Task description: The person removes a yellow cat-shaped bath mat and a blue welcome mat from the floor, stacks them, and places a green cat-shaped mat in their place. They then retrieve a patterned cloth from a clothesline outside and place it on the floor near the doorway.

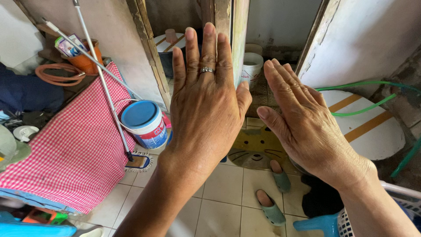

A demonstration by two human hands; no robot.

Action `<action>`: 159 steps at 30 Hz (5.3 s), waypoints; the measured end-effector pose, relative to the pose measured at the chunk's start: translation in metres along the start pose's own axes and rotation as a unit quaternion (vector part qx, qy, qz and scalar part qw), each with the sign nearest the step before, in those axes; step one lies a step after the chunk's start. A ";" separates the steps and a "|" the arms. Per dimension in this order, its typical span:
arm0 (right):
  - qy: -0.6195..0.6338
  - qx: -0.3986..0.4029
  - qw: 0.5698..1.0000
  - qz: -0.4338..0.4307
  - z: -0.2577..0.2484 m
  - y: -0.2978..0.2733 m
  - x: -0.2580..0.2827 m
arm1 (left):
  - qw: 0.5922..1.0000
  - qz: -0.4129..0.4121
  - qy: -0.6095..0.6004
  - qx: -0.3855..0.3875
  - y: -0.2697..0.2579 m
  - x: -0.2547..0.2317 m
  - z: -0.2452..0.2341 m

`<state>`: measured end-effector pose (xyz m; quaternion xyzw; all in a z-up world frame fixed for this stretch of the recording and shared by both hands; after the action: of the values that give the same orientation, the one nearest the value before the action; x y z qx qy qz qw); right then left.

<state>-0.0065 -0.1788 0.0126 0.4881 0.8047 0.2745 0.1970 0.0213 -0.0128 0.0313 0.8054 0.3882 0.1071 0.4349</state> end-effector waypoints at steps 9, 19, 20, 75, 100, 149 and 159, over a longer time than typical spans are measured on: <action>0.009 -0.008 1.000 -0.011 -0.001 0.002 0.003 | 1.000 -0.003 -0.014 -0.007 0.001 -0.001 -0.006; 0.004 -0.009 1.000 -0.012 0.003 0.003 -0.001 | 1.000 -0.004 -0.011 -0.006 0.002 0.003 -0.003; 0.004 -0.006 1.000 -0.010 0.003 0.004 -0.001 | 1.000 -0.002 -0.010 -0.006 0.002 0.003 -0.002; -0.003 0.059 0.994 0.095 0.187 0.056 -0.163 | 0.993 -0.040 -0.109 0.019 0.067 0.144 0.228; -0.073 0.282 0.926 0.240 0.898 -0.220 -0.480 | 0.853 -0.321 -0.160 0.378 -0.231 0.429 0.955; -0.031 0.540 0.793 0.280 1.097 -0.441 -0.493 | 0.597 -0.776 -0.140 0.148 -0.582 0.618 1.197; 0.104 0.421 0.868 0.242 1.176 -0.358 -0.405 | 0.596 -0.758 -0.206 0.166 -0.578 0.609 1.172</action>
<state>0.6198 -0.3809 -1.1015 0.6731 0.7161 -0.0017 -0.1848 0.7232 -0.1132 -1.2236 0.2799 0.7699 -0.4965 0.2870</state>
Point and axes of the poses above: each hand's wrist, its own y-axis towards the middle knuckle, its own z-axis out of the palm, x = y × z, the point moved 4 cm from there along y, towards the middle knuckle, and after that the axes turned 14 degrees about -y, right-handed, at the moved point
